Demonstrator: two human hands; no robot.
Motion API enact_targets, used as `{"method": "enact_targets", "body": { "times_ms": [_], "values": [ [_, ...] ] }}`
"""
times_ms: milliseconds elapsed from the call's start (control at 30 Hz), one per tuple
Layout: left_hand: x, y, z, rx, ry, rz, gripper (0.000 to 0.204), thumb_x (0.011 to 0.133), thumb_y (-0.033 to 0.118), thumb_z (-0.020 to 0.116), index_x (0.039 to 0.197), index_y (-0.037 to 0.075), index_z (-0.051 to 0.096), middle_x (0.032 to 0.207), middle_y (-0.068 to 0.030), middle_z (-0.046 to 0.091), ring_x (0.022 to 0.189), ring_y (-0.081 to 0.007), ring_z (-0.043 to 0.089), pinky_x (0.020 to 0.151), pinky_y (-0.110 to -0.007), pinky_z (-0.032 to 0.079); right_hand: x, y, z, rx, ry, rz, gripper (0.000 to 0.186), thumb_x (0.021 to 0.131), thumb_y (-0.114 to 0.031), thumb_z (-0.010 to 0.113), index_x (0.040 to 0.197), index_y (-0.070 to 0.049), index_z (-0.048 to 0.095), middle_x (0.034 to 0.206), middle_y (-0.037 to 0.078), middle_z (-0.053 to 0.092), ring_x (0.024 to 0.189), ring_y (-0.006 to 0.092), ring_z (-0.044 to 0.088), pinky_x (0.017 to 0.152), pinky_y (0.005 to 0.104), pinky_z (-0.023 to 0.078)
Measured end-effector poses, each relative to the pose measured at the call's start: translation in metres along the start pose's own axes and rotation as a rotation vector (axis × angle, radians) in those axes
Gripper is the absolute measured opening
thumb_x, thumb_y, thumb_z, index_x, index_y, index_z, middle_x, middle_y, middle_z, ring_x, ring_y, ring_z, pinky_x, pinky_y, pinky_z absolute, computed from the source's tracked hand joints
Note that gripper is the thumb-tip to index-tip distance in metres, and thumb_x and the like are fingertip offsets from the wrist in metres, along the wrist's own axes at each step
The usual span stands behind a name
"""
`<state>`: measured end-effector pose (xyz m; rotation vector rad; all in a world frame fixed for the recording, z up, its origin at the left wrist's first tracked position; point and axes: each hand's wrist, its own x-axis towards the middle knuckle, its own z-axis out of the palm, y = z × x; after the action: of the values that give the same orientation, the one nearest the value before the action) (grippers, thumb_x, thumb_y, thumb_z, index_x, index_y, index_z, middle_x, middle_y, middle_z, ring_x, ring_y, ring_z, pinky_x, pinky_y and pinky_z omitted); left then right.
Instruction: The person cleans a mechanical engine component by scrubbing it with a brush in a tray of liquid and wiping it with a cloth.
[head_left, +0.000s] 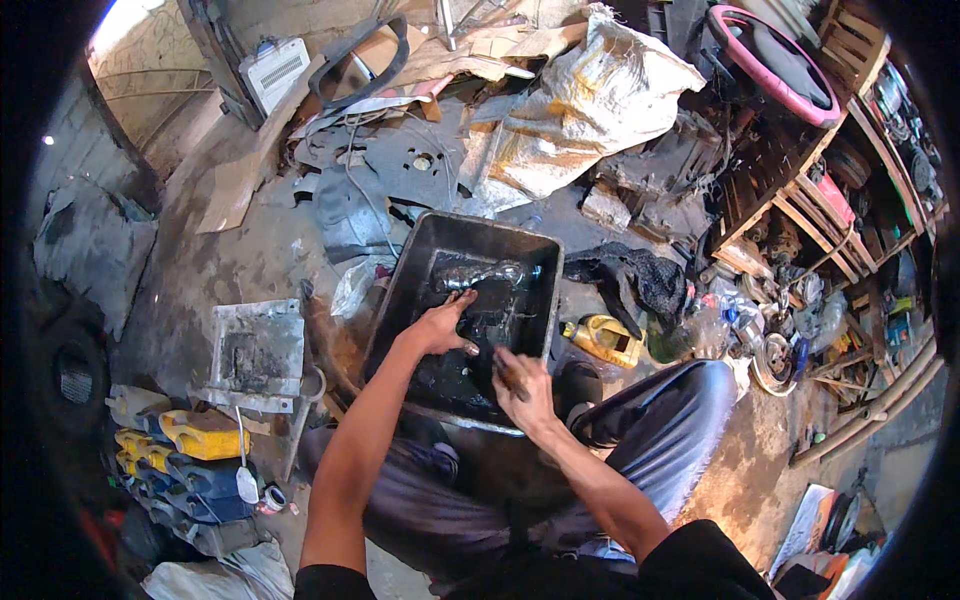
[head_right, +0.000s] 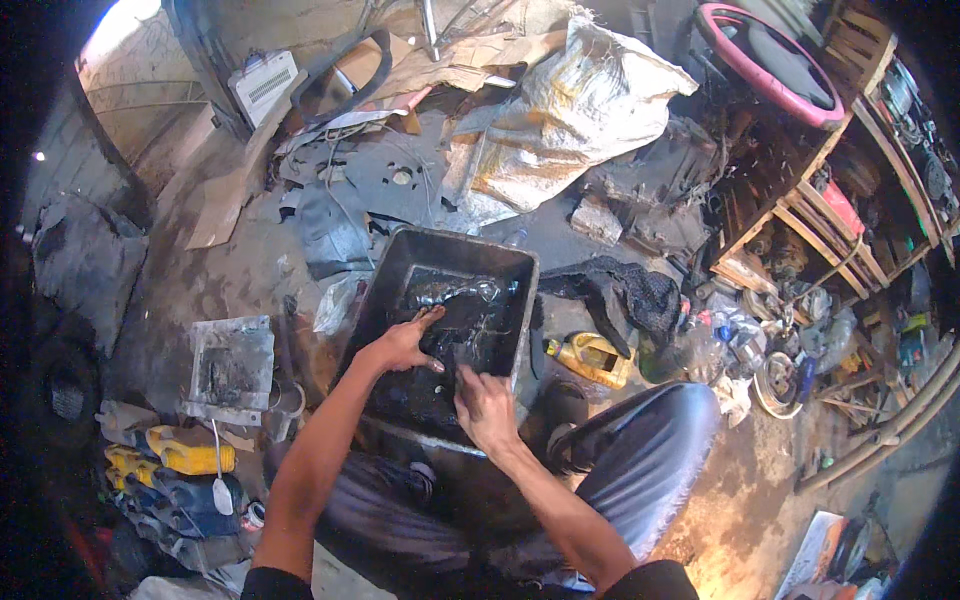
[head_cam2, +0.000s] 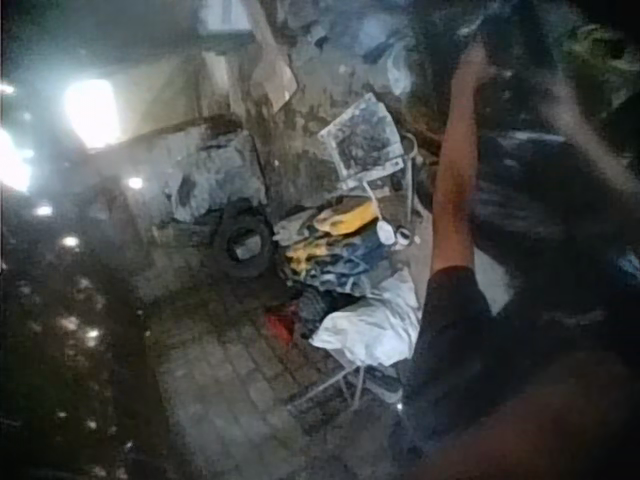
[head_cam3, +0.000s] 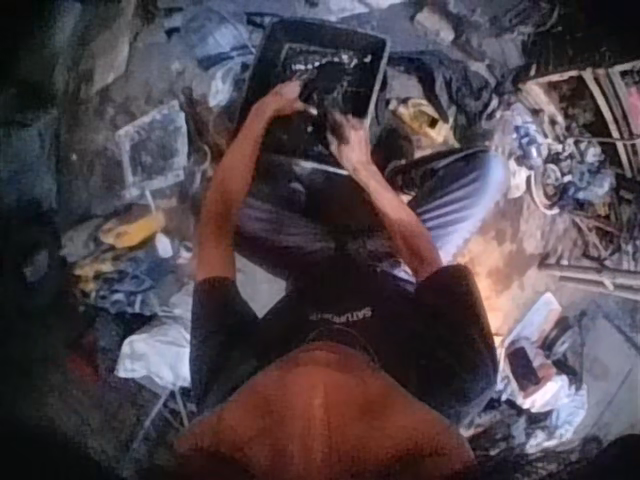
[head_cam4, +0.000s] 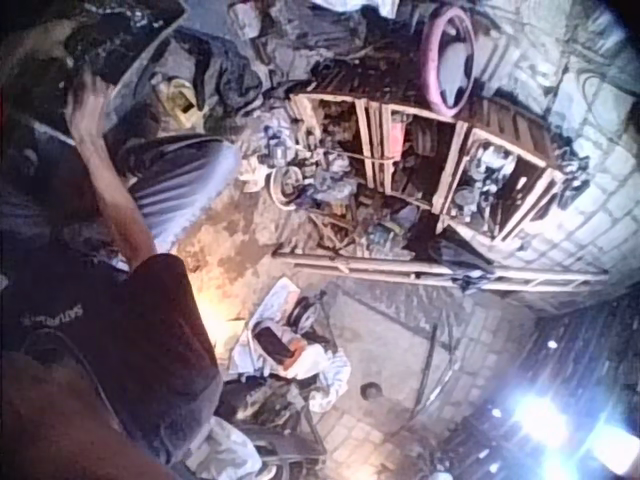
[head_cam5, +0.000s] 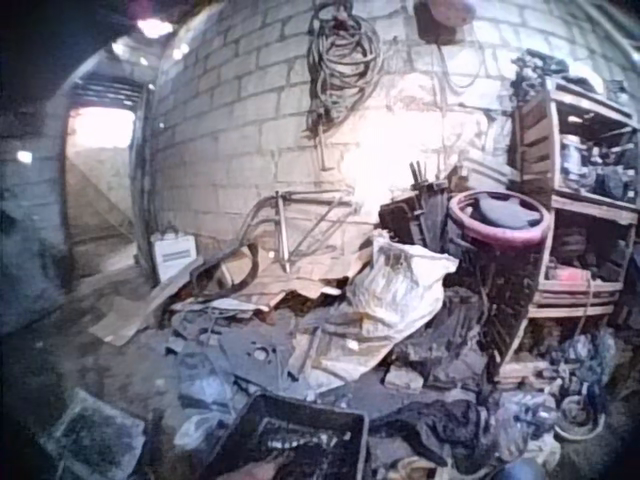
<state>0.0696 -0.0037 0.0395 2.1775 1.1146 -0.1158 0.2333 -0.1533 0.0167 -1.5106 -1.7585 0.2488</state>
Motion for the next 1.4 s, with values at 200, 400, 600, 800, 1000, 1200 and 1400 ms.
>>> {"method": "enact_targets", "body": {
  "times_ms": [200,400,600,800,1000,1200,1400],
  "values": [
    [0.006,-0.007,0.009,0.034,0.036,0.024,0.111,0.065,0.037,0.083,0.15,0.011,0.018,0.155,-0.0124,0.021,0.142,-0.0303,0.022,0.115,-0.04,0.026,-0.005,0.011,0.008,-0.104,-0.174,0.062,0.038,0.076,-0.009,0.068,0.112,-0.001,0.061,0.08,0.014,0.06,0.075,0.0334,0.059,0.072,0.0402,0.045],
    [-0.005,-0.001,0.004,0.005,0.025,-0.021,0.111,0.063,0.035,0.084,0.149,0.007,0.019,0.155,-0.0118,0.021,0.142,-0.031,0.02,0.116,-0.038,0.025,0.016,-0.008,0.002,0.093,0.152,0.08,0.033,0.076,0.0,0.069,0.108,-0.003,0.065,0.079,0.014,0.064,0.073,0.0309,0.062,0.068,0.0385,0.05],
    [0.002,-0.007,0.007,0.014,0.034,0.017,0.112,0.064,0.038,0.083,0.151,0.017,0.017,0.154,-0.0154,0.022,0.141,-0.0327,0.022,0.113,-0.038,0.028,-0.014,0.007,0.014,-0.034,-0.078,0.07,0.041,0.073,-0.005,0.068,0.113,-0.003,0.06,0.082,0.017,0.06,0.074,0.035,0.057,0.071,0.0432,0.044],
    [-0.003,-0.003,0.005,-0.021,0.045,-0.012,0.11,0.064,0.037,0.083,0.15,0.016,0.018,0.153,-0.0174,0.023,0.14,-0.0333,0.026,0.114,-0.038,0.028,0.0,-0.01,0.013,0.086,0.215,0.107,0.035,0.077,-0.002,0.067,0.111,-0.004,0.063,0.083,0.015,0.063,0.073,0.0327,0.06,0.067,0.039,0.049],
    [0.004,-0.004,0.009,0.012,0.035,0.037,0.107,0.066,0.036,0.083,0.15,0.014,0.02,0.154,-0.0181,0.021,0.139,-0.0331,0.029,0.113,-0.039,0.03,-0.014,0.005,0.024,-0.058,-0.04,0.068,0.042,0.072,-0.003,0.066,0.114,-0.003,0.06,0.078,0.016,0.06,0.07,0.0351,0.058,0.066,0.0442,0.042],
    [-0.001,-0.014,0.015,-0.032,0.089,0.04,0.11,0.063,0.038,0.084,0.149,0.01,0.02,0.153,-0.0151,0.025,0.141,-0.0324,0.024,0.114,-0.038,0.028,0.025,-0.019,-0.005,0.098,0.316,0.091,0.032,0.079,-0.002,0.066,0.11,-0.004,0.062,0.075,0.014,0.058,0.068,0.0325,0.058,0.062,0.0415,0.047],
    [0.005,-0.003,0.005,-0.012,0.06,0.039,0.106,0.065,0.04,0.082,0.148,0.008,0.024,0.153,-0.0137,0.027,0.141,-0.0317,0.023,0.114,-0.038,0.028,-0.019,0.012,0.025,-0.129,-0.112,0.081,0.034,0.073,0.0,0.065,0.106,-0.001,0.063,0.073,0.017,0.057,0.071,0.0358,0.059,0.069,0.0431,0.046]
  ]
}}
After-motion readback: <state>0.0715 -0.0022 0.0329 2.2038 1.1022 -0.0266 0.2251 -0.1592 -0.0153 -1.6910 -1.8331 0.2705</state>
